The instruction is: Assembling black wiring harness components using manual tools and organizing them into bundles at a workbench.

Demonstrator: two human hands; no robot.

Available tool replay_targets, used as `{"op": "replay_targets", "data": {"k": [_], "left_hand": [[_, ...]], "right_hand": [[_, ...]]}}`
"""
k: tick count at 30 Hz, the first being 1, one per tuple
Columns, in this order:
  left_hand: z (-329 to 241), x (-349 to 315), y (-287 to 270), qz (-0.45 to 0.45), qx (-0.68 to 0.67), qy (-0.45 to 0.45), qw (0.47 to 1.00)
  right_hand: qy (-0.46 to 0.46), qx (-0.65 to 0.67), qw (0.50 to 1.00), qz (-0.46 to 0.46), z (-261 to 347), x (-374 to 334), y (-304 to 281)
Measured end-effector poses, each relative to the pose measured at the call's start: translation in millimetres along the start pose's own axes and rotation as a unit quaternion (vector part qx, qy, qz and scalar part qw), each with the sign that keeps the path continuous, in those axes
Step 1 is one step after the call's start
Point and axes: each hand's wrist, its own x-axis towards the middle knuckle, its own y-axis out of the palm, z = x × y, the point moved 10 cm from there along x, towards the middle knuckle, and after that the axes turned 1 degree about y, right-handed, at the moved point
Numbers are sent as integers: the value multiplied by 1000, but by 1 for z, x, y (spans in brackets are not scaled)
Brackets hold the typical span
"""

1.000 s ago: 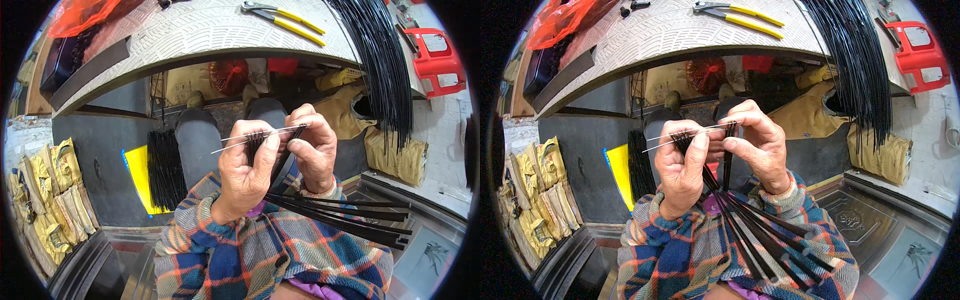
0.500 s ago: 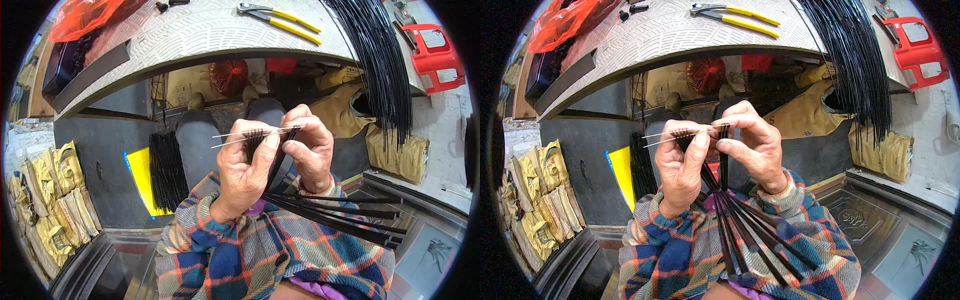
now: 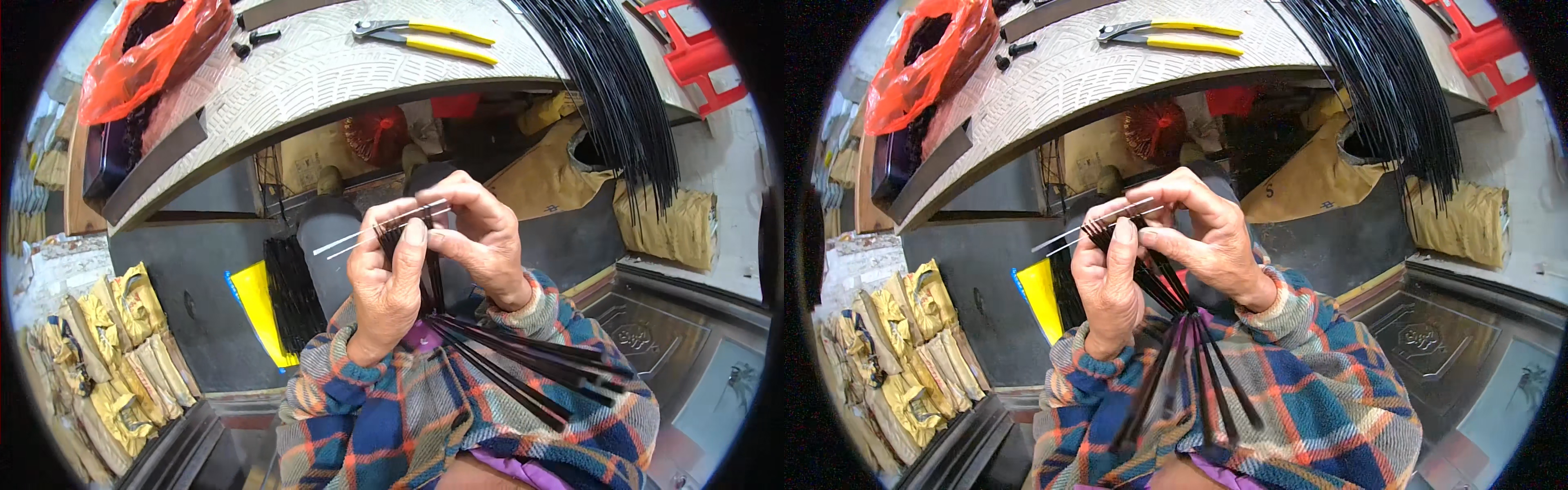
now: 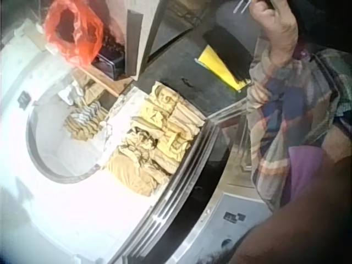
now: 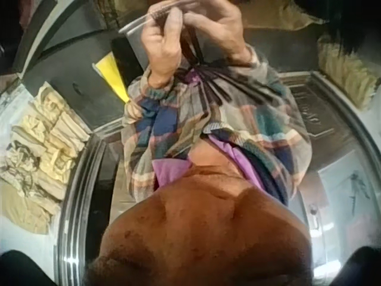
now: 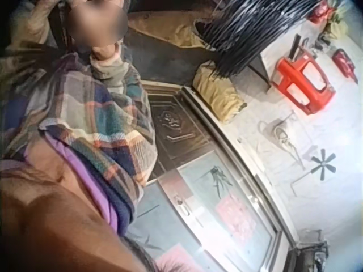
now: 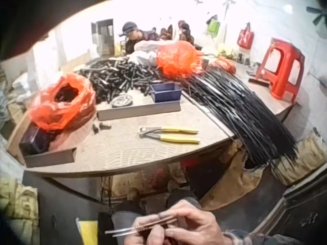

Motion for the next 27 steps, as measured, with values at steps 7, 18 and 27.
{"op": "replay_targets", "data": {"k": [7, 18, 27], "left_hand": [[18, 6, -1, -4, -45, -22, 999], [36, 11, 17, 79, -28, -147, 986], [40, 10, 25, 81, -2, -88, 993]], "right_hand": [[28, 6, 999, -41, -9, -2, -8], [-46, -117, 989, -73, 27, 15, -37], [-38, -90, 991, -95, 26, 15, -49]]}}
